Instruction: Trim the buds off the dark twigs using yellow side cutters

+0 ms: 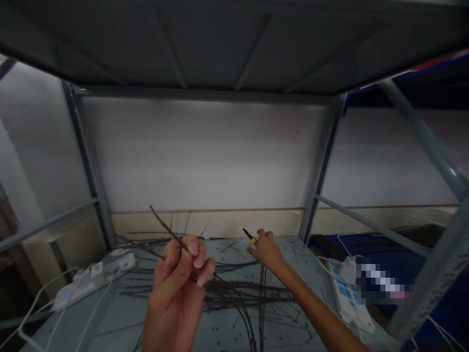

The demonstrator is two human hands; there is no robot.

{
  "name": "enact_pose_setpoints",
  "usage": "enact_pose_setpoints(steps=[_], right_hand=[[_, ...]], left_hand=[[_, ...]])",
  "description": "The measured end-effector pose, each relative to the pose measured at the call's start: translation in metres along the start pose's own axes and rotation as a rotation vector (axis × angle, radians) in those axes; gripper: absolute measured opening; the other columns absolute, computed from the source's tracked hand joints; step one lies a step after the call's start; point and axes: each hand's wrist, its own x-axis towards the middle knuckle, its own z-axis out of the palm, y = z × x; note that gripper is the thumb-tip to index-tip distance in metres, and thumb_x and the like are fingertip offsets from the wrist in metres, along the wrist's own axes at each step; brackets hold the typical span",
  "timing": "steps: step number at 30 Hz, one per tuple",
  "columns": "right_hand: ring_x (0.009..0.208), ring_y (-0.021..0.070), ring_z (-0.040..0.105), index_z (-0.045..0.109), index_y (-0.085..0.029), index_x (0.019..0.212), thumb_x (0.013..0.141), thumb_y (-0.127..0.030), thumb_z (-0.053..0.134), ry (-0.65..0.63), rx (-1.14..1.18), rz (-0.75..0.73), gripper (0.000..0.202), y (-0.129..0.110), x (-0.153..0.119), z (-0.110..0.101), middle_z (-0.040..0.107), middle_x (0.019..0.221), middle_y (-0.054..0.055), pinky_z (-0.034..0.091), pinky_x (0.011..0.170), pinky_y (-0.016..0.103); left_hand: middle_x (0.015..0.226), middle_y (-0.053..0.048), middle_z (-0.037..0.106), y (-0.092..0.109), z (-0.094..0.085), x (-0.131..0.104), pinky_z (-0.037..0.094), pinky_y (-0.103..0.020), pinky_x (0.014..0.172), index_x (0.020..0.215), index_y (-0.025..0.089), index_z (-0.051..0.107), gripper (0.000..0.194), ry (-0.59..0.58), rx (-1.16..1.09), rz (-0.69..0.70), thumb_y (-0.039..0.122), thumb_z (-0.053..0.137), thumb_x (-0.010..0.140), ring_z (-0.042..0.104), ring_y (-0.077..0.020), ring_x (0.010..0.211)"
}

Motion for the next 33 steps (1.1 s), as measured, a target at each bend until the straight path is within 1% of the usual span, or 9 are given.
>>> enact_pose_setpoints(steps=[5, 8, 10, 16, 19, 22, 26, 30, 33], right_hand=[[0.11, 0.0348, 0.065, 0.049, -0.006, 0.129, 0.073, -0.029, 0.074, 0.052, 0.147, 0.092, 0.065, 0.02, 0.006, -0.026, 0.064, 0.114, 0.027, 0.049, 0.09, 0.039], [0.077, 0.0292, 0.07, 0.063, -0.012, 0.103, 0.078, -0.043, 0.069, -0.045, 0.321, 0.104, 0.04, 0.025, -0.002, -0.04, 0.071, 0.081, 0.016, 0.053, 0.066, 0.036], [0.056, 0.0214, 0.063, 0.064, -0.016, 0.09, 0.083, -0.053, 0.062, -0.138, 0.481, 0.075, 0.037, 0.02, -0.01, -0.044, 0.07, 0.071, 0.01, 0.05, 0.053, 0.033], [0.046, 0.0124, 0.053, 0.055, -0.02, 0.084, 0.082, -0.06, 0.061, -0.22, 0.846, -0.057, 0.04, -0.017, -0.033, -0.048, 0.066, 0.067, 0.001, 0.05, 0.047, 0.028], [0.048, 0.013, 0.054, 0.052, -0.022, 0.088, 0.08, -0.059, 0.067, -0.209, 0.942, -0.159, 0.041, -0.038, -0.052, -0.055, 0.069, 0.071, 0.001, 0.048, 0.048, 0.027], [0.047, 0.0132, 0.053, 0.052, -0.022, 0.085, 0.081, -0.056, 0.069, -0.187, 0.929, -0.225, 0.038, -0.055, -0.074, -0.06, 0.071, 0.069, 0.002, 0.043, 0.047, 0.026], [0.049, 0.0145, 0.054, 0.055, -0.021, 0.085, 0.082, -0.055, 0.068, -0.17, 0.846, -0.219, 0.037, -0.064, -0.092, -0.058, 0.072, 0.069, 0.003, 0.043, 0.05, 0.027], [0.049, 0.015, 0.054, 0.057, -0.02, 0.083, 0.081, -0.056, 0.068, -0.168, 0.796, -0.21, 0.038, -0.063, -0.094, -0.052, 0.073, 0.07, 0.005, 0.044, 0.049, 0.027], [0.05, 0.0151, 0.055, 0.058, -0.019, 0.081, 0.082, -0.053, 0.067, -0.166, 0.765, -0.221, 0.036, -0.061, -0.093, -0.048, 0.072, 0.069, 0.005, 0.044, 0.049, 0.026]], left_hand=[[0.078, -0.002, 0.048, 0.01, 0.008, -0.005, 0.04, -0.018, 0.042, 0.065, 0.02, 0.055, 0.034, 0.024, -0.013, 0.051, 0.016, 0.088, 0.066, 0.042, -0.0114, 0.063], [0.078, -0.001, 0.047, 0.009, 0.011, -0.007, 0.04, -0.017, 0.042, 0.063, 0.02, 0.053, 0.036, 0.011, -0.028, 0.056, 0.014, 0.089, 0.064, 0.041, -0.011, 0.062], [0.077, -0.001, 0.048, 0.005, 0.012, -0.005, 0.04, -0.018, 0.042, 0.064, 0.02, 0.054, 0.035, -0.024, -0.014, 0.043, 0.014, 0.088, 0.065, 0.043, -0.0112, 0.062], [0.082, 0.0, 0.054, -0.034, 0.005, 0.026, 0.044, -0.02, 0.054, 0.085, 0.021, 0.061, 0.025, -0.075, 0.134, -0.019, 0.026, 0.084, 0.075, 0.049, -0.0112, 0.068], [0.072, 0.005, 0.044, -0.063, -0.007, 0.049, 0.037, -0.017, 0.049, 0.102, 0.02, 0.066, 0.034, -0.042, 0.275, -0.061, 0.032, 0.084, 0.076, 0.039, -0.0067, 0.056], [0.065, 0.009, 0.037, -0.085, -0.02, 0.065, 0.022, -0.016, 0.041, 0.104, 0.017, 0.069, 0.039, -0.064, 0.413, -0.089, 0.039, 0.084, 0.075, 0.024, -0.0033, 0.046], [0.058, 0.009, 0.037, -0.1, -0.029, 0.071, 0.013, -0.018, 0.039, 0.099, 0.013, 0.072, 0.041, -0.108, 0.565, -0.123, 0.047, 0.081, 0.076, 0.02, -0.0027, 0.043], [0.05, 0.011, 0.031, -0.104, -0.033, 0.069, 0.013, -0.018, 0.039, 0.089, 0.012, 0.071, 0.039, -0.126, 0.597, -0.178, 0.049, 0.08, 0.077, 0.019, -0.0032, 0.041], [0.05, 0.01, 0.036, -0.105, -0.036, 0.067, 0.018, -0.017, 0.039, 0.088, 0.013, 0.071, 0.039, -0.14, 0.607, -0.187, 0.047, 0.082, 0.074, 0.024, -0.0032, 0.041]])
